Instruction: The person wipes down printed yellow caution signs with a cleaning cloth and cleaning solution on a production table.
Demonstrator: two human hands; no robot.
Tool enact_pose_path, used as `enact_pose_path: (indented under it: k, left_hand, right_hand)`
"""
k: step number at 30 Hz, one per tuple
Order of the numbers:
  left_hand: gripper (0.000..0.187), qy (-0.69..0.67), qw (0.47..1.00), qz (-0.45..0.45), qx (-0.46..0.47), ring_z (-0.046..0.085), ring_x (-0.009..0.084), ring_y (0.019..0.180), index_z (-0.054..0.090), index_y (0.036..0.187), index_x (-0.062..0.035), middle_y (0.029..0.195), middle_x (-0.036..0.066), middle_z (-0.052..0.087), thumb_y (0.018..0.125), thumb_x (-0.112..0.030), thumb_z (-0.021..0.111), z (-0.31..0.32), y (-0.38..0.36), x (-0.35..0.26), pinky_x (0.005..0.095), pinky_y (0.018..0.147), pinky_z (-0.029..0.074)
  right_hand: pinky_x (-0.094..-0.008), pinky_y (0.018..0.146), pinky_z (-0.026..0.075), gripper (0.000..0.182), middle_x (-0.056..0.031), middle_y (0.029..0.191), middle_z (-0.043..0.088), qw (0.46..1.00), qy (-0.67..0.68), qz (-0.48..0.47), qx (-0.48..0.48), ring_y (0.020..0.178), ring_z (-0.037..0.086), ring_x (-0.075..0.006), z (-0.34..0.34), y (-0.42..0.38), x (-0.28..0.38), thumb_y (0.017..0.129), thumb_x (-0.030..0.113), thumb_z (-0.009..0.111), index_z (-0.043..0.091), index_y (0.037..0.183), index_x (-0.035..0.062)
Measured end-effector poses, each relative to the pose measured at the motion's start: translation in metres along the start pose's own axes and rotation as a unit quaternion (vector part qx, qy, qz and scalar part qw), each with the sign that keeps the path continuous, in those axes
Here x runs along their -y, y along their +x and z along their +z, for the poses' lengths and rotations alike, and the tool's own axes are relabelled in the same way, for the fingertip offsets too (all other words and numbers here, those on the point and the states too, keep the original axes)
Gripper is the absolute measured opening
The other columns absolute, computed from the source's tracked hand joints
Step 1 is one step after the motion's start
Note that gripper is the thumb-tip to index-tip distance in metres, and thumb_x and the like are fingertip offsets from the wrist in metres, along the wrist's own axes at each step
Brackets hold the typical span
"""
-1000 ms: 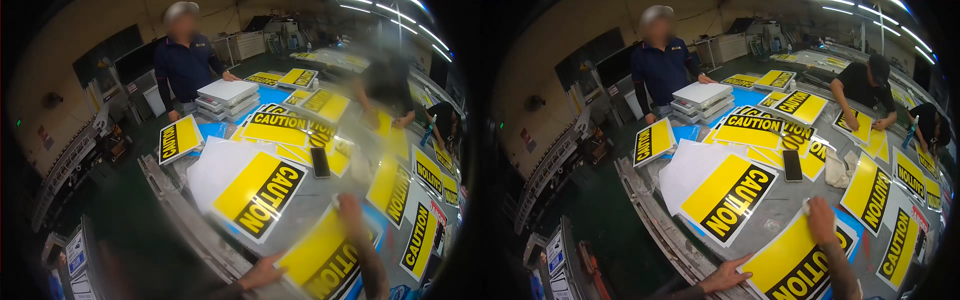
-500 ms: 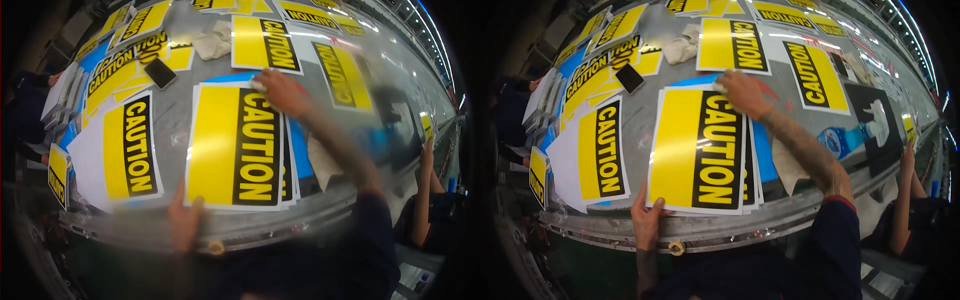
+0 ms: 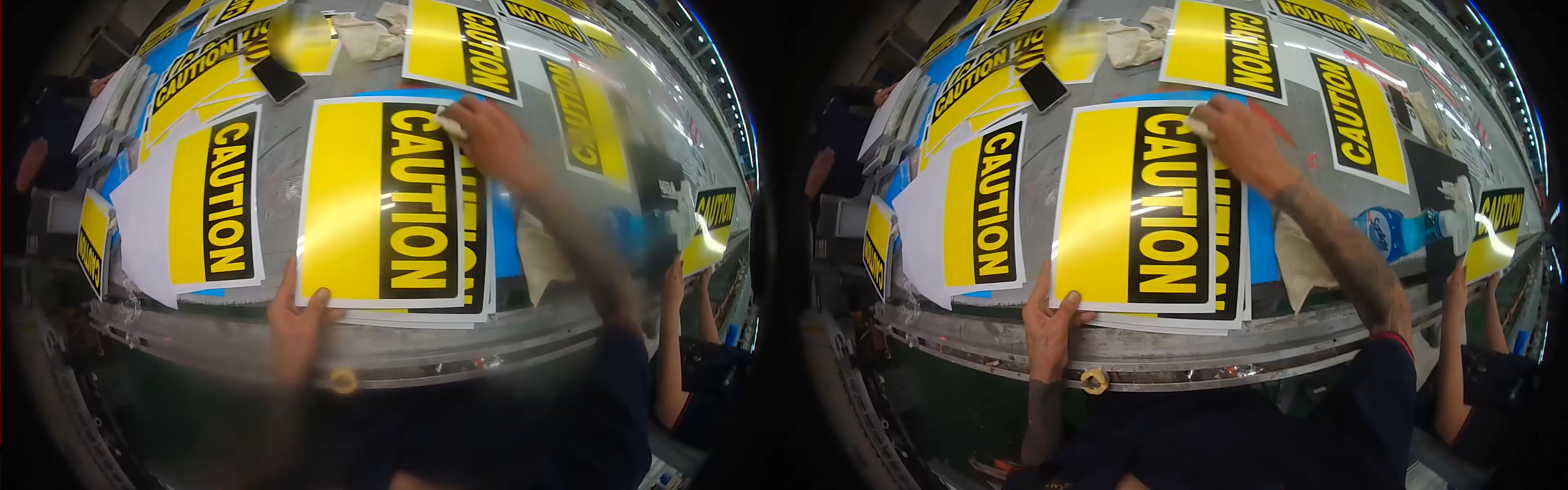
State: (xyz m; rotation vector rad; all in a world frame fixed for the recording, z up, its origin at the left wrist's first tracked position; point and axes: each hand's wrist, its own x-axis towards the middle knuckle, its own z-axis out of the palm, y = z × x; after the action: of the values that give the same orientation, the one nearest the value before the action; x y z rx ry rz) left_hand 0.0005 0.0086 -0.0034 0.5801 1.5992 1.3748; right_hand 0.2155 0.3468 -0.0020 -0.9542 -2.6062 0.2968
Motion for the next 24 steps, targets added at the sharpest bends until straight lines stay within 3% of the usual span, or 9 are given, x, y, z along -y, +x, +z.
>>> enact_pose_path:
  k: [5,7,8,9,10,11,17,21,24]
  left_hand:
    - [0.071,-0.024,1.000,-0.004,0.009,0.072,0.0251,0.118,0.032,0.166,0.0042,0.147,0.020,0.061,0.105,-0.003,0.067,0.000,0.003,0.001,0.0343,0.085,0.070]
    - [0.072,-0.011,1.000,0.001,0.015,0.072,0.0249,0.118,0.032,0.166,0.0042,0.147,0.020,0.062,0.105,-0.004,0.068,-0.002,0.003,0.002,0.0343,0.086,0.070]
    - [0.073,-0.005,1.000,-0.006,0.014,0.072,0.0248,0.117,0.031,0.166,0.0043,0.147,0.020,0.062,0.105,-0.004,0.068,-0.002,0.003,0.002,0.0338,0.087,0.070]
    - [0.073,-0.012,1.000,-0.004,0.013,0.072,0.0249,0.118,0.030,0.166,0.0042,0.148,0.020,0.061,0.105,-0.004,0.068,-0.003,0.001,0.006,0.0339,0.087,0.070]
    - [0.073,-0.017,1.000,-0.001,0.016,0.072,0.0251,0.118,0.030,0.166,0.0042,0.148,0.020,0.061,0.105,-0.005,0.068,-0.006,0.000,0.010,0.0339,0.087,0.070]
    - [0.073,-0.022,1.000,0.007,0.022,0.072,0.0252,0.119,0.030,0.167,0.0041,0.149,0.020,0.060,0.105,-0.005,0.068,-0.007,0.003,0.010,0.0339,0.087,0.070]
    - [0.078,-0.148,0.978,-0.079,0.123,0.065,0.0201,0.132,0.027,0.170,-0.0025,0.155,0.012,0.057,0.103,-0.001,0.066,-0.017,0.005,0.004,0.0343,0.105,0.061]
    - [0.074,-0.172,0.973,-0.106,0.111,0.065,0.0208,0.133,0.031,0.168,-0.0025,0.155,0.011,0.057,0.104,-0.002,0.067,-0.021,-0.004,0.007,0.0357,0.107,0.060]
    - [0.075,-0.211,0.964,-0.088,0.135,0.064,0.0221,0.135,0.030,0.168,-0.0013,0.154,0.012,0.057,0.104,-0.001,0.068,-0.020,0.003,0.009,0.0392,0.109,0.059]
  right_hand:
    - [-0.0419,0.091,0.058,0.042,-0.0076,0.115,0.071,0.945,0.122,-0.299,0.042,0.104,0.071,-0.0286,0.043,-0.092,0.155,0.083,0.004,0.074,0.071,0.124,0.0112]
    - [-0.0420,0.087,0.058,0.036,-0.0085,0.111,0.070,0.957,0.088,-0.273,0.037,0.101,0.072,-0.0288,0.054,-0.092,0.153,0.084,0.005,0.072,0.070,0.119,0.0101]
    - [-0.0410,0.085,0.058,0.033,-0.0103,0.113,0.070,0.979,0.033,-0.171,0.101,0.101,0.071,-0.0308,0.055,-0.072,0.131,0.085,0.004,0.074,0.069,0.117,0.0090]
    - [-0.0402,0.083,0.058,0.036,-0.0125,0.111,0.068,0.987,0.033,-0.156,-0.005,0.105,0.069,-0.0269,0.044,-0.050,0.101,0.087,0.011,0.076,0.066,0.121,0.0040]
    - [-0.0416,0.084,0.058,0.040,-0.0126,0.110,0.068,0.985,0.169,-0.007,0.017,0.104,0.069,-0.0286,0.042,-0.039,0.094,0.085,0.010,0.079,0.067,0.123,0.0047]
    - [-0.0422,0.085,0.057,0.041,-0.0118,0.109,0.067,0.997,0.024,-0.068,-0.011,0.105,0.068,-0.0282,0.029,-0.027,0.081,0.086,0.009,0.078,0.067,0.125,0.0062]
    - [-0.0416,0.091,0.052,0.035,-0.0085,0.111,0.062,0.942,0.127,-0.311,0.028,0.104,0.063,-0.0272,0.059,-0.081,0.196,0.081,0.009,0.072,0.066,0.115,0.0097]
    - [-0.0410,0.084,0.052,0.033,-0.0108,0.110,0.065,0.973,0.082,-0.212,0.039,0.104,0.063,-0.0293,0.064,-0.044,0.153,0.087,0.013,0.069,0.066,0.118,0.0047]
    - [-0.0411,0.085,0.051,0.032,-0.0104,0.110,0.065,0.942,0.184,-0.279,0.028,0.103,0.063,-0.0295,0.066,-0.068,0.193,0.088,0.012,0.068,0.066,0.120,0.0051]
